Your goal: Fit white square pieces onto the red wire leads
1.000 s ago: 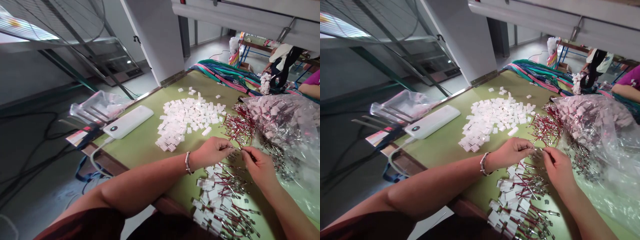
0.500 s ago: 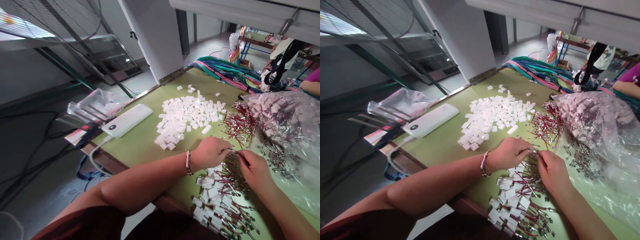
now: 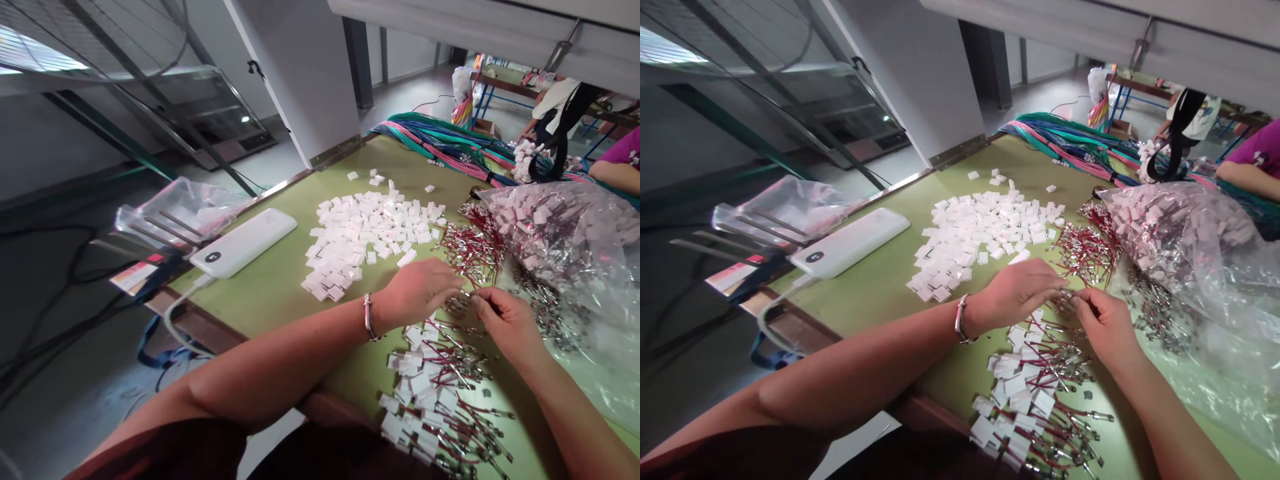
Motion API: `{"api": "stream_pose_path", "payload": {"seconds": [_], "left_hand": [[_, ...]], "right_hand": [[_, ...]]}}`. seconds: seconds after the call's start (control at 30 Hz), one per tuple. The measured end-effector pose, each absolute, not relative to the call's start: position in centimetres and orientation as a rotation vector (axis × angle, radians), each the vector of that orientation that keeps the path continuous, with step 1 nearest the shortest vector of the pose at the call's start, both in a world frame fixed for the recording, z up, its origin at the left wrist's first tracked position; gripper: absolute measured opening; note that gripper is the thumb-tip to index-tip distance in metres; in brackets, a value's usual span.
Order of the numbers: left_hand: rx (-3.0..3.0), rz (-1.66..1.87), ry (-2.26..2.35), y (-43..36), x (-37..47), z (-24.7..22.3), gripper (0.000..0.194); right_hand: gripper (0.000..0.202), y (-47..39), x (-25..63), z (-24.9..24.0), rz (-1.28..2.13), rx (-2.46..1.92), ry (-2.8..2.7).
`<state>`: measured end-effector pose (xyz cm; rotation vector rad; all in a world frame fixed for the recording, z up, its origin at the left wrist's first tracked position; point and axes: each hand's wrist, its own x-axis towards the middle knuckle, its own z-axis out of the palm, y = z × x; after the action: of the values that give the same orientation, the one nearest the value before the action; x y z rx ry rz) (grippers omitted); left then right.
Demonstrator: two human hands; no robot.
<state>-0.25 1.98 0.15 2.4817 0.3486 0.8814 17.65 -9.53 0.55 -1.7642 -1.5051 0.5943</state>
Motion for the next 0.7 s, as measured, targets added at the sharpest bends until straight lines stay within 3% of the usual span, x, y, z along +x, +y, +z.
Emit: {"api": "stream_pose_path", "payload": {"seconds": [0.13,0.33,0.5,0.7], "left_hand": [[2.122,1.239,0.529,2.9,-0.7,0.5,0.02],[1.914,1.3,0.758,3.4,-1.5,1.0,0.02],[2.019,1.17,0.671,3.3,-0.9,0.5,0.022],[2.187,0.871,0.718,2.9,-0.4,-0.1,0.028]], "right_hand": [[0.024,-9.1,18.5,-0.7,0.334,-1.768,-1.667],[0.027,-9.4,20.1,-0.2,0.233,-1.886,-1.864],[0.025,-9.5,25.1,2.0,-0.064,-2.401,-1.682],[0.02,-8.7,27.1,0.3,0.13,-2.608,-1.872]]}}
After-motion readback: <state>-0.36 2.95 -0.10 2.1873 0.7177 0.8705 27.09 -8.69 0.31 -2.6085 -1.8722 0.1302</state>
